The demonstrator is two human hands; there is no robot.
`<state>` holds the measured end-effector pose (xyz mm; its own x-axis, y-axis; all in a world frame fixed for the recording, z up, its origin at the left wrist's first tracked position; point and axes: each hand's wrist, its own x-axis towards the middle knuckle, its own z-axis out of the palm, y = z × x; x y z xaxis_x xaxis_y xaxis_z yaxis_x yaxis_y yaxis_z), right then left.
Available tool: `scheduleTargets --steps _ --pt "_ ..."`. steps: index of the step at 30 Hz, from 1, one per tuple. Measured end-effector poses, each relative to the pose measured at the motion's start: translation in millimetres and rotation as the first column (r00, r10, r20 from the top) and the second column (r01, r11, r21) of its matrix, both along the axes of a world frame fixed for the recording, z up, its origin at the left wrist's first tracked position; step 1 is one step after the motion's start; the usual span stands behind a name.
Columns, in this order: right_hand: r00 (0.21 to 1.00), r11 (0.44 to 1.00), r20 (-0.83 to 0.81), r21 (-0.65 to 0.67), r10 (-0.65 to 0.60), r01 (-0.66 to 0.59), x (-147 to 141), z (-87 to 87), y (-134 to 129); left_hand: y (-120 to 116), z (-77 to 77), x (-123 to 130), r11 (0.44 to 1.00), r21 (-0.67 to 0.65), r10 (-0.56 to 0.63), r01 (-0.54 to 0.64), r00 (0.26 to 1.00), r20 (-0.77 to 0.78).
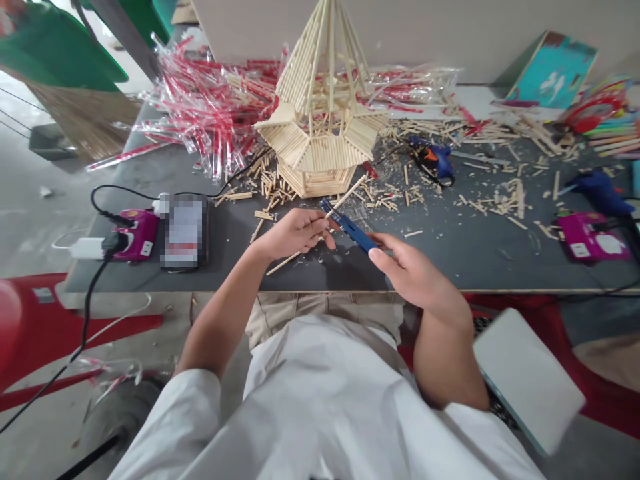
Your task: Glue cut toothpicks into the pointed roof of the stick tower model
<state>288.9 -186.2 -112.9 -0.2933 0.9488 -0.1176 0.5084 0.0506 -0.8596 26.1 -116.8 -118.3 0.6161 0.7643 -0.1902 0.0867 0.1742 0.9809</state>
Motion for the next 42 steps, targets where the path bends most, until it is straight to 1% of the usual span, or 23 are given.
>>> scheduleTargets --steps 7,13,16,20,24,27,30,34,38,42 --pt "0.997 0.998 0.074 0.063 0.005 -0.010 -5.0 3.5 -3.3 -1.6 0.2 1.1 1.000 0.000 0.009 -0.009 1.000 0.003" --pt "0.983 0.992 0.184 0.118 0.013 -0.035 -12.6 11.2 -8.4 -0.2 -5.3 -0.1 0.999 -0.050 0.022 -0.021 1.000 0.014" --pt "0.970 0.989 0.244 0.143 0.012 -0.049 -18.0 13.3 -13.5 -0.7 -4.4 -0.6 0.999 -0.038 0.016 -0.016 1.000 0.002" --pt "0.948 0.986 0.316 0.163 -0.024 -0.030 -28.5 10.9 -21.6 -2.2 -1.6 0.5 0.998 -0.044 0.043 -0.043 0.999 -0.020" --pt "0.935 0.976 0.351 0.217 -0.053 -0.026 -38.1 5.4 -28.2 -1.6 -3.0 0.0 0.998 -0.033 0.051 -0.053 0.997 -0.060" --pt "0.929 0.969 0.366 0.246 -0.063 -0.031 -41.2 2.8 -30.9 -0.6 -5.1 -1.6 0.999 0.004 0.044 -0.044 0.995 -0.088" --pt "0.927 0.969 0.370 0.246 -0.060 -0.036 -39.9 2.7 -30.1 -0.5 -5.6 -2.9 0.999 0.029 0.031 -0.028 0.996 -0.084" --pt "0.941 0.977 0.337 0.209 -0.029 -0.045 -32.9 4.4 -23.4 -1.8 -2.8 -3.2 0.999 0.054 -0.005 0.008 0.999 -0.053" --pt "0.956 0.985 0.292 0.168 -0.003 -0.048 -25.5 6.1 -16.5 -2.7 1.4 -2.7 0.995 0.100 -0.021 0.030 0.996 -0.092" --pt "0.970 0.986 0.243 0.156 0.011 -0.050 -20.6 7.4 -13.5 -2.8 2.9 -2.0 0.995 0.087 -0.041 0.050 0.995 -0.095"
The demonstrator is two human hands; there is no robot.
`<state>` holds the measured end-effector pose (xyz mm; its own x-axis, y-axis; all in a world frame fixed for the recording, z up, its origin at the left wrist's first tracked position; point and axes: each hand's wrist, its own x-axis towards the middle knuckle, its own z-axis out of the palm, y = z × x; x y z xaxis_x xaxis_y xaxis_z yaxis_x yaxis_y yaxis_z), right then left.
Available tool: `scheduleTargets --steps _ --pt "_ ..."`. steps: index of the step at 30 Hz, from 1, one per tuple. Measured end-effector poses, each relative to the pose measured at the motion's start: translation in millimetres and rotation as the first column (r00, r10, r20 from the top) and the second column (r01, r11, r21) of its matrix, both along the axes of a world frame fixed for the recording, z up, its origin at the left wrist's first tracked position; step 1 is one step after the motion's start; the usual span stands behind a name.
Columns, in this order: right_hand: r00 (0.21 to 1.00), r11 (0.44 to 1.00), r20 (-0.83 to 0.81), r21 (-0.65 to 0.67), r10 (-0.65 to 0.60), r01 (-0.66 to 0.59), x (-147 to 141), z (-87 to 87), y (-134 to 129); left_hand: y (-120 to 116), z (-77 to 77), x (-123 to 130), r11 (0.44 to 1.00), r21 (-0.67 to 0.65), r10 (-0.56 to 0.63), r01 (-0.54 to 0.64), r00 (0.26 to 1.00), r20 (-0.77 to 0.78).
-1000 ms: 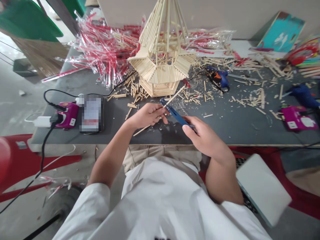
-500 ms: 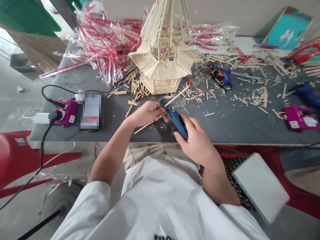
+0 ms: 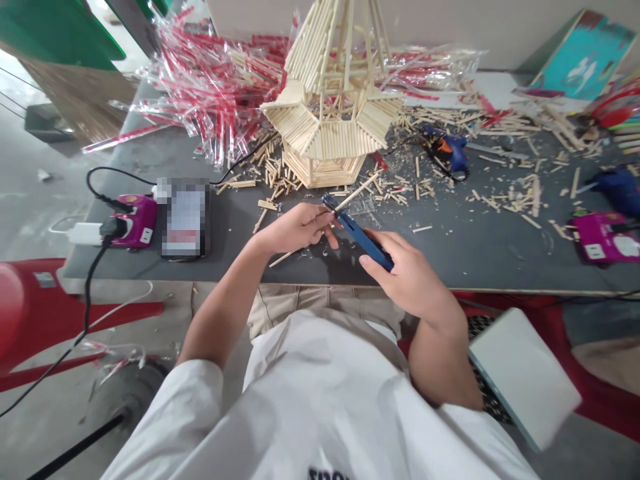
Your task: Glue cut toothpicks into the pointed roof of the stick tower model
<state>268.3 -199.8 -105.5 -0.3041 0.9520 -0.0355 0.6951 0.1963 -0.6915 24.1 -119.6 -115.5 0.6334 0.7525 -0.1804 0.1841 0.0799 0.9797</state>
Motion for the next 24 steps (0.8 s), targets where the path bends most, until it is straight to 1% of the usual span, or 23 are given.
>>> scheduleTargets --steps 4,11,19,24 --pt "0.999 1.000 -0.036 -0.023 -0.010 0.009 3.7 0.7 3.1 0.2 -1.2 -0.2 1.000 0.014 -0.012 0.012 1.000 -0.003" --pt "0.993 0.998 -0.111 -0.052 0.027 -0.033 10.9 0.1 9.6 1.8 -5.1 -3.7 0.999 0.002 -0.054 0.054 0.998 0.016" --pt "0.985 0.992 -0.170 -0.118 0.020 -0.041 17.1 -5.9 17.0 2.2 -5.5 -3.8 0.999 0.002 -0.047 0.047 0.999 0.024" --pt "0.985 0.991 -0.172 -0.124 0.029 -0.051 18.8 -5.5 18.3 1.9 -7.2 -6.0 0.999 0.006 -0.045 0.045 0.999 0.010"
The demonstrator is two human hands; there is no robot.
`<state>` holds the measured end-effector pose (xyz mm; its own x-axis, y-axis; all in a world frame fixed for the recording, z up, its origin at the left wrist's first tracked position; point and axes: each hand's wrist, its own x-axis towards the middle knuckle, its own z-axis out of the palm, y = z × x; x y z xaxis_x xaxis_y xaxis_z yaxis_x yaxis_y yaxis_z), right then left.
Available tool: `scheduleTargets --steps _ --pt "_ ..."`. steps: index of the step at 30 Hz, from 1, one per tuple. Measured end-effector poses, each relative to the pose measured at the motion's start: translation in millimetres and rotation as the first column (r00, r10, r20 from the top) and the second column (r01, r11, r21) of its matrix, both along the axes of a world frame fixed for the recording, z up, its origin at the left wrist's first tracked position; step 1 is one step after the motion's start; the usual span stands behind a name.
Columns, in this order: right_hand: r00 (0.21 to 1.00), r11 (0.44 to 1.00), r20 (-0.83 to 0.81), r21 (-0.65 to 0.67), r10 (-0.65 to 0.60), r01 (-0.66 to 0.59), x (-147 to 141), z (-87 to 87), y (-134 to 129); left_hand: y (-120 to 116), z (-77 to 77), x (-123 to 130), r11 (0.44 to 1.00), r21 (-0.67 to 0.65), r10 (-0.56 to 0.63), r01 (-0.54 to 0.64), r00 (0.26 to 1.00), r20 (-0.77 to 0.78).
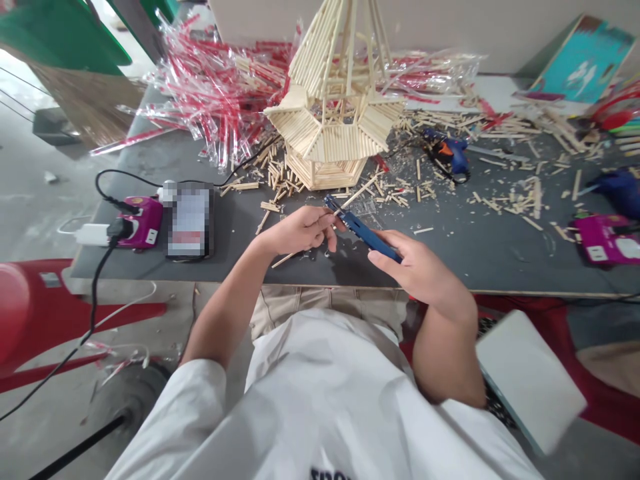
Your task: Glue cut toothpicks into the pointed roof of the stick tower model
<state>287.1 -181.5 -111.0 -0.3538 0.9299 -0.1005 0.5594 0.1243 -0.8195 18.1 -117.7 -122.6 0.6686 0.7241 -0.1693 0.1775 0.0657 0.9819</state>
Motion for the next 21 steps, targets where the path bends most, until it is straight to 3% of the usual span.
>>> scheduleTargets --steps 3,9,15,21 --pt "0.999 1.000 0.034 0.024 -0.001 0.000 -3.3 0.7 -1.1 -0.4 -1.6 -0.1 1.000 0.001 0.006 -0.006 1.000 -0.005" --pt "0.969 0.985 0.189 0.083 -0.162 0.148 -18.2 -5.1 -7.8 -1.2 -6.0 4.9 0.999 0.004 0.048 -0.048 0.999 -0.020" --pt "0.920 0.975 0.340 0.174 -0.192 0.139 -20.5 -11.4 -6.7 -0.8 -8.2 7.5 0.996 0.014 0.088 -0.087 0.995 -0.039" --pt "0.939 0.977 0.312 0.193 -0.144 0.085 -16.0 -14.1 0.8 -0.8 -10.0 7.2 0.996 0.017 0.089 -0.089 0.995 -0.041"
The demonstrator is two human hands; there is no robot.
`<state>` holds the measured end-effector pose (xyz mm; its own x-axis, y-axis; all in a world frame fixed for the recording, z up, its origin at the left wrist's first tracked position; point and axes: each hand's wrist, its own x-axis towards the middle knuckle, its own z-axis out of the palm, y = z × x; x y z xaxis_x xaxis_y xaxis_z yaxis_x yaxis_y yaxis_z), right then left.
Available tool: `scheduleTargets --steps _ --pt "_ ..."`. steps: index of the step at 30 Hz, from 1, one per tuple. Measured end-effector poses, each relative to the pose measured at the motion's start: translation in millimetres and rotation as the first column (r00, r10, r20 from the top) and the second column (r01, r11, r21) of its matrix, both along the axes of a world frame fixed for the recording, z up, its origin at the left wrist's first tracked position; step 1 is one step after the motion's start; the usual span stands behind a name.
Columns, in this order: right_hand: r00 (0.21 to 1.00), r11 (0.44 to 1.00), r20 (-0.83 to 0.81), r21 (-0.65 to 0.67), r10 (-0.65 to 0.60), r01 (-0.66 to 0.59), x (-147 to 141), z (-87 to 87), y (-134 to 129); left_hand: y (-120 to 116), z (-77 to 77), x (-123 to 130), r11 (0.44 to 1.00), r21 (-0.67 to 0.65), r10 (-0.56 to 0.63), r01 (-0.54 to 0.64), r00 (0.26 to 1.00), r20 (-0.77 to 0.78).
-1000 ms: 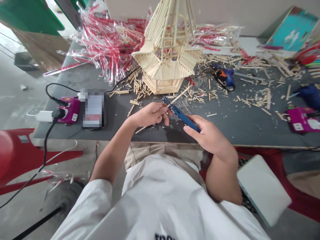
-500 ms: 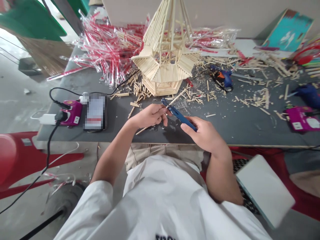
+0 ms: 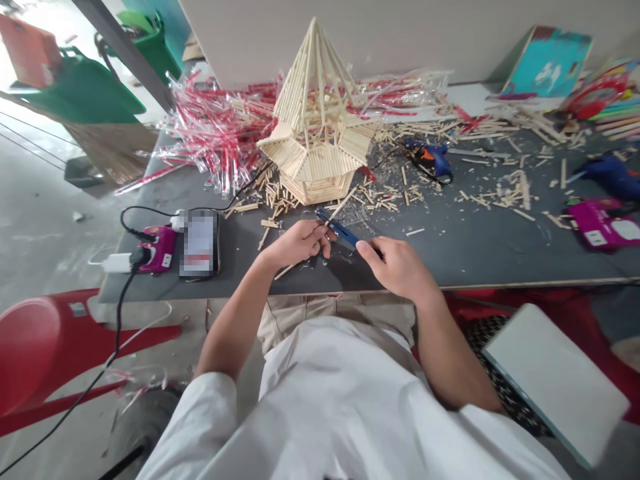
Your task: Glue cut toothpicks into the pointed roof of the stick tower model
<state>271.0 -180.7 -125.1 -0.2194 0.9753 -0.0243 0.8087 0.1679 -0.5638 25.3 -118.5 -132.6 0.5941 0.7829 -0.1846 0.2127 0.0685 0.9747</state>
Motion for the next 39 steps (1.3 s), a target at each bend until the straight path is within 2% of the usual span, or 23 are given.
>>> scheduleTargets --steps 9,18,22,30,39 --pt "0.991 0.997 0.116 0.003 0.071 -0.072 3.0 -1.6 6.2 -0.3 -4.6 1.2 0.999 -0.030 0.028 -0.027 0.999 0.026" --pt "0.972 0.993 0.212 0.040 0.100 -0.111 1.2 0.2 4.9 -8.3 0.7 2.2 0.997 -0.010 0.071 -0.071 0.997 0.032" --pt "0.962 0.989 0.253 0.077 0.101 -0.125 2.1 -1.8 0.0 -16.4 2.8 1.9 0.996 0.040 0.084 -0.085 0.996 0.013" --pt "0.935 0.973 0.329 0.140 0.130 -0.184 1.7 -4.9 -3.4 -37.2 -1.7 4.2 0.969 0.153 0.200 -0.196 0.980 -0.012" --pt "0.908 0.941 0.373 0.196 0.190 -0.277 4.6 -12.9 -3.9 -59.1 -7.0 3.9 0.952 0.159 0.268 -0.263 0.963 -0.016"
